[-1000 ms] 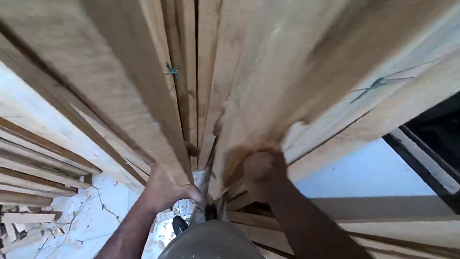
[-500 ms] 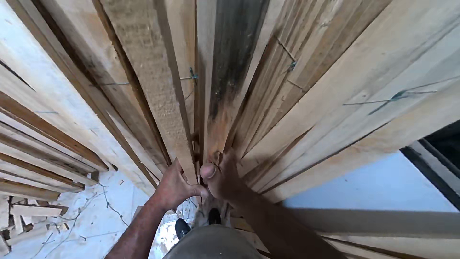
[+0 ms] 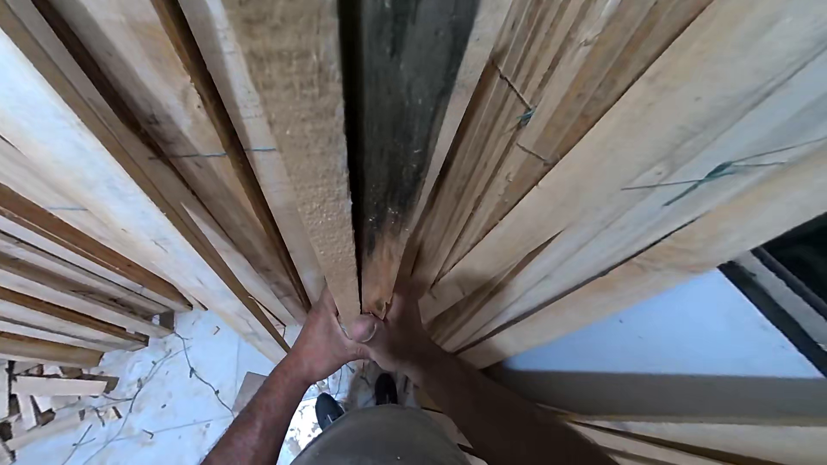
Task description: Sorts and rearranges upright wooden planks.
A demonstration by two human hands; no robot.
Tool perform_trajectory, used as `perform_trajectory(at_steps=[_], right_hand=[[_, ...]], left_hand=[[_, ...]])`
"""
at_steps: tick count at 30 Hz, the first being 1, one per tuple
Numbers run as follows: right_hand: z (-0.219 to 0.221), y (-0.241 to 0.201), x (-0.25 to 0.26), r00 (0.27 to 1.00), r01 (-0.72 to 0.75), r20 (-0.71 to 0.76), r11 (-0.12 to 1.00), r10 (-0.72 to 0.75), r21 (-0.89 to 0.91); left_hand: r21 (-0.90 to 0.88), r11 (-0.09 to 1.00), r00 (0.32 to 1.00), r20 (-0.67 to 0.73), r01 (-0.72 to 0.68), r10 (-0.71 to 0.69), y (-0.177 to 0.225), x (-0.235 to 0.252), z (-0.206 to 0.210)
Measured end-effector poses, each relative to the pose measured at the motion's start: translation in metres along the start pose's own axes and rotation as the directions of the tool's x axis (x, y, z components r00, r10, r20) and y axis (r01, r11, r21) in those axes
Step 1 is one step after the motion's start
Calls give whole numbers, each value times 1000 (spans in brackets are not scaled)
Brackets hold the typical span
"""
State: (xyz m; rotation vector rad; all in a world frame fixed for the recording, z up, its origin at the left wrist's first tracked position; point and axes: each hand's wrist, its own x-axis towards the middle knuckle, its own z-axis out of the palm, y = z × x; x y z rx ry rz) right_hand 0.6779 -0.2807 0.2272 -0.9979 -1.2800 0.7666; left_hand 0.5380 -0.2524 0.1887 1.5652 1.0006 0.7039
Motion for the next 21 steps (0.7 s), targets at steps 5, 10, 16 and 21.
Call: perform_trajectory(at_steps=[5,10,16,21], right_hand=[[-3,1,-4,999,-48,-21,999,49,23],[5,2,-5,999,28,-19,999,-27,33],[-40,11,-4,994,73,-65,978,-87,-194],[-161,17,17,704,-226,-679,839,-210,-495]], left_hand=[[-14,999,999,17,-32,32,-7,0,3],[-23,979,979,22,-201,202,-21,-6,3],[-121,988,996,-24,-91,89,-23,-19,-3],[-215,958,982,-32,-191,188,-58,-16,-21]])
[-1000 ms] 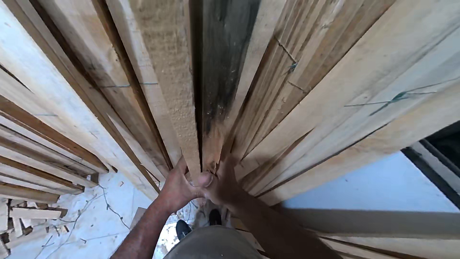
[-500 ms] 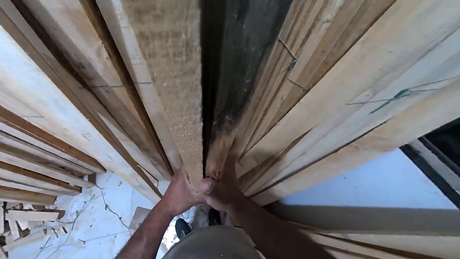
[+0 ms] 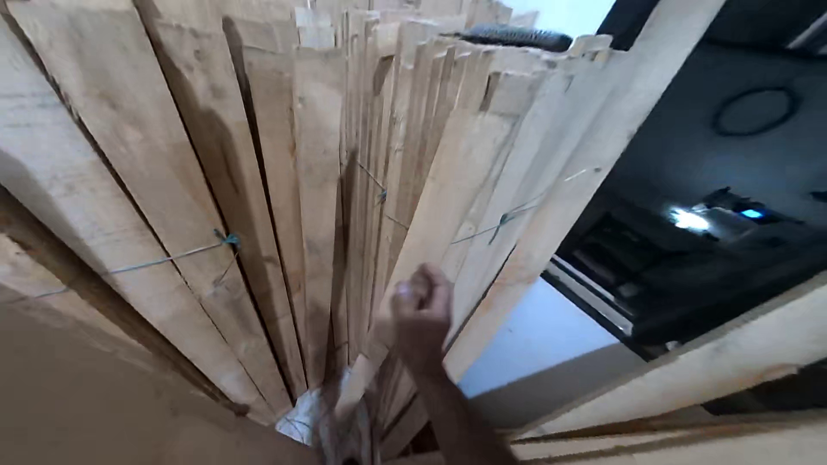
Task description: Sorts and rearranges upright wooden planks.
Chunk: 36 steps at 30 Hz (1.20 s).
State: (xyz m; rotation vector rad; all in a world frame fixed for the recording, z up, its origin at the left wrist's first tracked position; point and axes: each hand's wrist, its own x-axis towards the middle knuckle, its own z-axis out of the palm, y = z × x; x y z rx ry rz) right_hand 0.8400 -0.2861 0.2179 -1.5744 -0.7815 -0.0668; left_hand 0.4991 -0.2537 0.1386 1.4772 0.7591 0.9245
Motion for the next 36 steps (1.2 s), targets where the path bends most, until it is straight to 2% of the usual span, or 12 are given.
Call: perform_trajectory(at_steps=[2,4,8,11,13,15,17,18,20,23,27,36], right_hand=[[-25,6,47,992,78,-99,995,-84,-58],[-36,-7,89,994,4,-111,994,-16,-108],[-39,-21,128,1000,-1,-12,958,-3,-285],[-46,-31,110,986,137,116,980,-121,-141],[-44,-37,86,951,222,185,964,-247,143],[-39,-42,66,888,120,332,855,-320,504],[-29,-45,48,785,-159,529,721,-322,674],[-21,-46,40,733,-297,604,652,-313,698],[-4,-58,21,648,-435,703,616,-292,657],[11,-89,-4,552,-404,753,675,-358,617],[20,-110,-21,528,-319,760,741,-379,591],[52,-100,-24,638,-154,665,782,-388,604]], left_hand=[[22,1000,1000,2,8,-8,12,-2,-4],[49,999,1000,23,-2,1,15,0,-9],[112,988,993,-73,105,-98,19,-7,-9],[126,979,980,-139,162,-145,29,-16,-7],[120,986,985,-139,118,-101,25,-13,-6],[91,995,994,-96,51,-42,23,-6,-6],[88,995,996,-69,55,-49,23,-1,-6],[100,993,997,-56,67,-62,24,1,-7],[87,993,996,-45,76,-72,23,4,-6],[77,991,993,-54,109,-105,27,5,-1],[89,990,992,-72,109,-103,24,4,1],[13,998,993,-94,66,-65,21,-1,-1]])
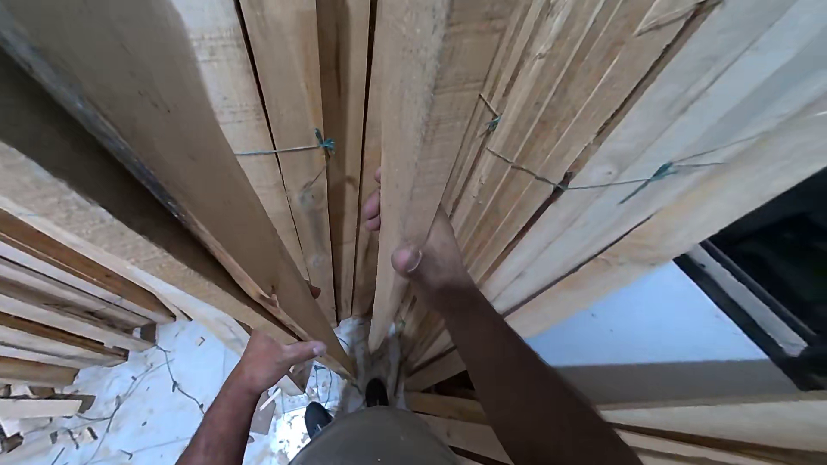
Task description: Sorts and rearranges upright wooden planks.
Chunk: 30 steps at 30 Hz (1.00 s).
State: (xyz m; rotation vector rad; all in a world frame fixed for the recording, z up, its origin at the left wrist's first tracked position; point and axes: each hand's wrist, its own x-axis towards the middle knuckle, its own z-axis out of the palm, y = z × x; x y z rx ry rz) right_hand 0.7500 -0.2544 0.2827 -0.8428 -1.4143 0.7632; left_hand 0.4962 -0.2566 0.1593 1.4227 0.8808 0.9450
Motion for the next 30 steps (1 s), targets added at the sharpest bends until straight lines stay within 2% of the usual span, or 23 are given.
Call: perform_trajectory(at_steps=[4,6,11,23,26,30], right_hand=[[-1,2,-3,999,15,-42,999,-14,38],[-1,1,-6,998,-13,-57,999,15,41],[-1,-3,-13,989,-56,-138,998,54,-15],[6,5,-24,973,78,-220,997,-75,4],[13,-9,-20,966,137,-228,990,-126,30],[24,-47,-8,981,141,-150,986,-126,92]], left_hand=[[-38,999,1000,-9,6,-6,-2,-1,0],[-3,1000,1000,-12,3,-3,-5,-1,-1],[3,1000,1000,-25,-7,7,-5,1,1],[1,1000,1000,15,21,-21,-11,6,9],[18,998,998,-2,57,-57,-2,5,15],[112,984,991,-7,135,-135,6,5,21]])
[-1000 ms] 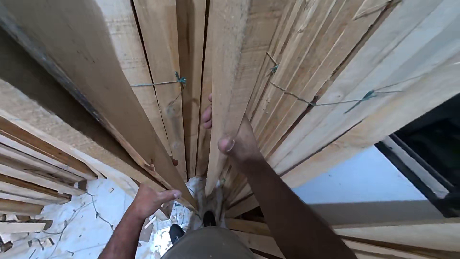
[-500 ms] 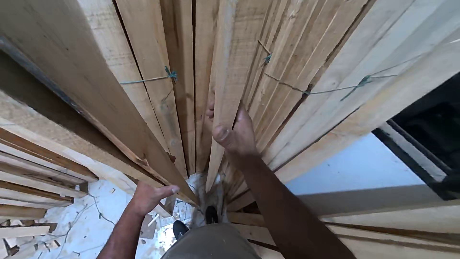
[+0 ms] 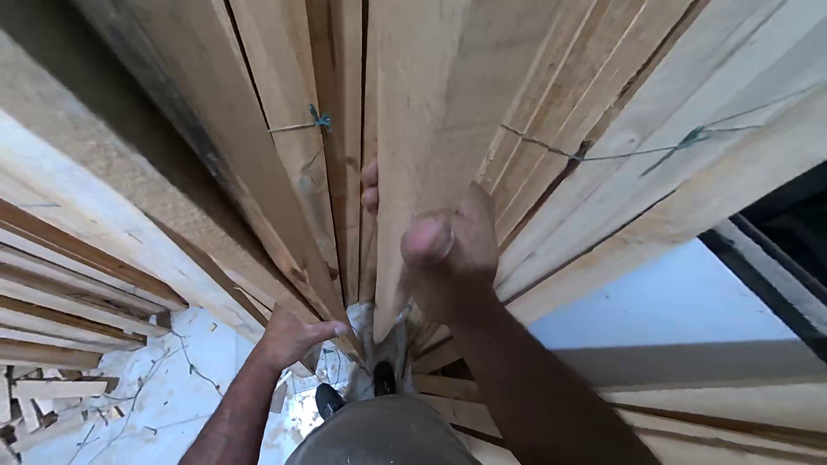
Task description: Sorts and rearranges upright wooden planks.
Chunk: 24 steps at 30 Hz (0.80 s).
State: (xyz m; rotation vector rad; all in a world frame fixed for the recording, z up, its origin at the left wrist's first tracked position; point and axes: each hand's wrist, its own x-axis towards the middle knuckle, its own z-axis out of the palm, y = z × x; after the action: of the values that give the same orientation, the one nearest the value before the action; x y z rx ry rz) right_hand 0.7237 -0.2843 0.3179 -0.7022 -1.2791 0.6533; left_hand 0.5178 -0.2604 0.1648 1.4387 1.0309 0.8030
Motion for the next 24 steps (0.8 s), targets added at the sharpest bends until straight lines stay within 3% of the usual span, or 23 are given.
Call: perform_trajectory(at_steps=[3,10,18,24], right_hand=[[14,-2,2,999,9,38,1000,-10,10],[34,45,-30,997,-77,8,993,77,91],[42,50,-27,995,-100,17,992,99,80],[47,47,-32,990,-135,51,973,128,188]], left_hand=[[17,1000,1000,18,-12,12,3,3,5],[11,996,996,21,-92,92,-1,4,4],[-61,998,998,60,-25,29,9,0,4],[4,993,993,15,-116,115,6,-6,13]])
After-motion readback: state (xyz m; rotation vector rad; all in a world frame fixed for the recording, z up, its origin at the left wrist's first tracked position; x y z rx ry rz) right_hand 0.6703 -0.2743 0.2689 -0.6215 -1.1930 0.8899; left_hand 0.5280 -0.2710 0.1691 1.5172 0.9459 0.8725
